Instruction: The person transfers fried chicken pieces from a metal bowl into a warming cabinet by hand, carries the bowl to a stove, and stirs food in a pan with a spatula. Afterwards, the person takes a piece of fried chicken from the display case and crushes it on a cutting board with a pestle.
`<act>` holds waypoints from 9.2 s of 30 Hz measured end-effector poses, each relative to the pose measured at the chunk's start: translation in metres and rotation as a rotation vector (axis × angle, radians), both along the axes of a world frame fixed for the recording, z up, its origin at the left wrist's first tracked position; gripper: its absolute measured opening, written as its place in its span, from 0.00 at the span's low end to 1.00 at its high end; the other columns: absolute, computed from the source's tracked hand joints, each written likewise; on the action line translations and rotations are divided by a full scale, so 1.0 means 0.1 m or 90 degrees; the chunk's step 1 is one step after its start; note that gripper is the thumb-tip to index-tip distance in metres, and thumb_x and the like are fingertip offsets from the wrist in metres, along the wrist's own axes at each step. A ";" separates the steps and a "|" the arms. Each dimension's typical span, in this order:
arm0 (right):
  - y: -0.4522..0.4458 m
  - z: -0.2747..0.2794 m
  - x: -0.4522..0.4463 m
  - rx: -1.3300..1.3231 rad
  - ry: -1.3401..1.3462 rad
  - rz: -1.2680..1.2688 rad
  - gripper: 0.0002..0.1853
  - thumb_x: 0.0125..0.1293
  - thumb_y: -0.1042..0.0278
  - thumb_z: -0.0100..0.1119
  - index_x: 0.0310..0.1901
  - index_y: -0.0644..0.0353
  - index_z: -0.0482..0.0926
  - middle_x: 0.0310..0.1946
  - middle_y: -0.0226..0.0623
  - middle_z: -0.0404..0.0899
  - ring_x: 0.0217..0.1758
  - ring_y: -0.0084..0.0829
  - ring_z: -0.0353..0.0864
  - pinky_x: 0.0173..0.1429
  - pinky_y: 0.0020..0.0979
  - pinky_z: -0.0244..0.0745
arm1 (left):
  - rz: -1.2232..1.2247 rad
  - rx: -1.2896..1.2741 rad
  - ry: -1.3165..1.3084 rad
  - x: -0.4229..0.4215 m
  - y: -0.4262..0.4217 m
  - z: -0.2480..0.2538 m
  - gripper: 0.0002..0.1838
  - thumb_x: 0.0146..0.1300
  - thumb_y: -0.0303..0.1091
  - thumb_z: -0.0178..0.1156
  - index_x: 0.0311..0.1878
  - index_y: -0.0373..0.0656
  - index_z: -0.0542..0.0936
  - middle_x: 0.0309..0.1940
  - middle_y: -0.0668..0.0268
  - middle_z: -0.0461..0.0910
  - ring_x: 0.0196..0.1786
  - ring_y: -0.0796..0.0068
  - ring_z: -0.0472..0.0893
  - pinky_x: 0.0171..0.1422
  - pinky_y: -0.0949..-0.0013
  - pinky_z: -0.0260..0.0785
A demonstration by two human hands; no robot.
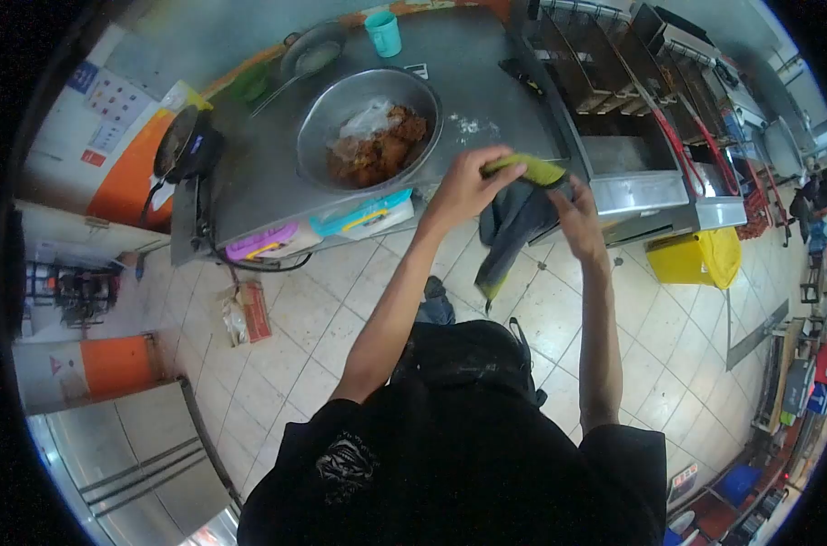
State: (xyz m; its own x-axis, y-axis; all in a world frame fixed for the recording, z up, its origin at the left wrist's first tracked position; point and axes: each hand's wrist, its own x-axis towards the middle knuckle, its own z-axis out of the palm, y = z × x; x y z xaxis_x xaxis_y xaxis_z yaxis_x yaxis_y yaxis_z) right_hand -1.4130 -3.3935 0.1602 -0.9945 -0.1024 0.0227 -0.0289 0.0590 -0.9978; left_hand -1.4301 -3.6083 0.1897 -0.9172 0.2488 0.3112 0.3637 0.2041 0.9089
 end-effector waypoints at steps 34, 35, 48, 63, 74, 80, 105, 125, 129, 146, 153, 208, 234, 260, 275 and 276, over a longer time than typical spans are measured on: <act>-1.52 -2.41 -2.36 0.800 0.125 -0.120 0.35 0.74 0.51 0.38 0.76 0.63 0.50 0.78 0.49 0.44 0.82 0.46 0.40 0.81 0.48 0.35 | 0.434 -0.076 -0.643 1.43 -2.06 -1.17 0.10 0.69 0.26 0.56 0.51 0.40 0.79 0.45 0.62 0.83 0.43 0.70 0.84 0.44 0.70 0.77; -1.50 -2.37 -2.11 0.771 0.101 -0.111 0.36 0.74 0.50 0.40 0.76 0.61 0.49 0.79 0.49 0.42 0.82 0.46 0.38 0.81 0.48 0.34 | 0.454 -0.068 -0.635 1.44 -2.04 -1.20 0.10 0.69 0.26 0.56 0.51 0.40 0.79 0.45 0.62 0.83 0.43 0.70 0.84 0.44 0.70 0.77; -0.68 -3.01 -3.19 0.985 0.213 -0.020 0.40 0.69 0.52 0.49 0.78 0.48 0.45 0.78 0.49 0.45 0.81 0.50 0.44 0.79 0.53 0.42 | 0.723 -0.101 -0.700 3.26 -2.61 -2.51 0.09 0.59 0.25 0.61 0.41 0.41 0.86 0.35 0.59 0.87 0.38 0.68 0.87 0.46 0.65 0.79; -5.40 0.04 -0.98 0.146 0.150 0.124 0.15 0.73 0.63 0.47 0.51 0.63 0.78 0.46 0.42 0.81 0.40 0.30 0.83 0.43 0.30 0.79 | 0.791 -0.306 -0.487 3.27 -6.03 -2.35 0.23 0.66 0.47 0.62 0.21 0.39 0.84 0.12 0.61 0.76 0.20 0.68 0.79 0.29 0.64 0.69; -8.75 -0.07 -1.24 0.299 0.292 0.301 0.26 0.64 0.56 0.67 0.51 0.66 0.66 0.38 0.54 0.80 0.40 0.50 0.84 0.45 0.46 0.77 | 0.806 -0.130 -0.249 2.09 -7.99 -1.26 0.14 0.72 0.31 0.46 0.53 0.35 0.76 0.39 0.56 0.79 0.37 0.72 0.79 0.40 0.67 0.73; -9.07 -0.10 -1.69 0.456 -0.124 0.520 0.32 0.62 0.52 0.66 0.60 0.62 0.64 0.37 0.49 0.80 0.43 0.44 0.83 0.50 0.46 0.76 | 0.841 -0.332 -0.154 1.41 -8.81 -0.47 0.18 0.66 0.33 0.62 0.56 0.36 0.74 0.50 0.55 0.77 0.49 0.60 0.78 0.55 0.60 0.70; -9.07 1.74 -1.88 1.041 0.383 0.280 0.15 0.65 0.58 0.63 0.48 0.57 0.84 0.37 0.48 0.84 0.42 0.47 0.83 0.48 0.42 0.76 | 0.257 0.122 -0.487 0.57 -10.23 -0.93 0.23 0.65 0.54 0.64 0.39 0.39 0.77 0.13 0.75 0.68 0.16 0.84 0.68 0.20 0.74 0.60; -9.30 1.73 -2.03 0.948 0.334 0.309 0.20 0.68 0.56 0.60 0.60 0.48 0.79 0.44 0.44 0.85 0.44 0.45 0.84 0.50 0.39 0.77 | 0.276 0.028 -0.446 0.56 -10.28 -0.96 0.21 0.66 0.48 0.63 0.30 0.38 0.77 0.13 0.70 0.71 0.17 0.80 0.71 0.22 0.69 0.62; -9.29 1.15 -2.20 0.749 0.242 0.433 0.20 0.72 0.61 0.56 0.64 0.51 0.75 0.43 0.49 0.84 0.42 0.48 0.83 0.51 0.39 0.75 | 0.288 0.015 -0.393 0.55 -10.29 -0.90 0.20 0.66 0.48 0.63 0.31 0.37 0.78 0.13 0.70 0.71 0.17 0.80 0.71 0.23 0.69 0.63; -9.64 1.34 -1.65 0.841 0.191 0.514 0.19 0.72 0.66 0.50 0.62 0.57 0.73 0.38 0.56 0.82 0.43 0.54 0.82 0.49 0.51 0.74 | 0.259 0.046 -0.427 0.54 -10.32 -0.97 0.20 0.67 0.47 0.63 0.34 0.36 0.78 0.12 0.70 0.70 0.14 0.82 0.70 0.19 0.69 0.60; -9.72 1.93 -1.72 0.931 0.167 0.509 0.19 0.70 0.68 0.55 0.62 0.57 0.76 0.41 0.52 0.84 0.41 0.45 0.85 0.49 0.38 0.75 | 0.257 0.080 -0.465 0.56 -10.32 -0.96 0.19 0.67 0.46 0.63 0.38 0.37 0.77 0.13 0.72 0.69 0.14 0.82 0.70 0.19 0.72 0.62; -8.79 2.27 -1.85 1.004 0.447 0.261 0.17 0.62 0.60 0.68 0.51 0.55 0.84 0.42 0.42 0.84 0.45 0.40 0.83 0.52 0.39 0.76 | 0.091 0.009 -0.551 0.31 -10.88 -0.73 0.20 0.66 0.48 0.63 0.27 0.41 0.75 0.11 0.71 0.68 0.11 0.81 0.66 0.17 0.72 0.58; -9.06 0.51 -2.59 0.828 0.135 0.336 0.23 0.66 0.44 0.61 0.38 0.62 0.82 0.20 0.34 0.76 0.23 0.32 0.75 0.30 0.36 0.70 | 0.142 -0.035 -0.551 0.34 -10.82 -0.76 0.20 0.67 0.46 0.63 0.24 0.42 0.73 0.10 0.70 0.69 0.13 0.79 0.69 0.18 0.70 0.60; -9.43 0.99 -1.72 0.763 0.080 0.427 0.20 0.75 0.58 0.50 0.59 0.64 0.77 0.51 0.53 0.81 0.57 0.43 0.82 0.61 0.37 0.71 | 0.201 -0.033 -0.518 0.40 -10.74 -0.77 0.17 0.66 0.44 0.65 0.31 0.41 0.75 0.13 0.73 0.68 0.14 0.83 0.67 0.18 0.73 0.59; -9.58 1.30 -1.64 0.889 0.152 0.370 0.18 0.72 0.54 0.53 0.50 0.59 0.83 0.37 0.49 0.84 0.41 0.49 0.84 0.50 0.44 0.75 | 0.152 -0.030 -0.525 0.35 -10.80 -0.80 0.21 0.65 0.47 0.64 0.47 0.39 0.73 0.11 0.71 0.70 0.12 0.80 0.69 0.17 0.72 0.62; -9.63 1.24 -1.60 0.833 0.115 0.349 0.18 0.72 0.53 0.54 0.50 0.58 0.83 0.36 0.49 0.84 0.43 0.49 0.83 0.50 0.44 0.74 | 0.159 -0.031 -0.516 0.34 -10.79 -0.78 0.20 0.65 0.48 0.64 0.31 0.39 0.75 0.11 0.68 0.72 0.12 0.79 0.71 0.16 0.72 0.63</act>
State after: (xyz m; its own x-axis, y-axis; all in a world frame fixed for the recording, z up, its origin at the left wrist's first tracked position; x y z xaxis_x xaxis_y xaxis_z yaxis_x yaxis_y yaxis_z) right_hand -1.5734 -4.3566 0.2838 -0.8172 -0.5111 -0.2663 -0.4667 0.8580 -0.2144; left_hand -1.3956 -4.6874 0.1118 -0.8818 0.0052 -0.4716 -0.4571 0.2370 0.8573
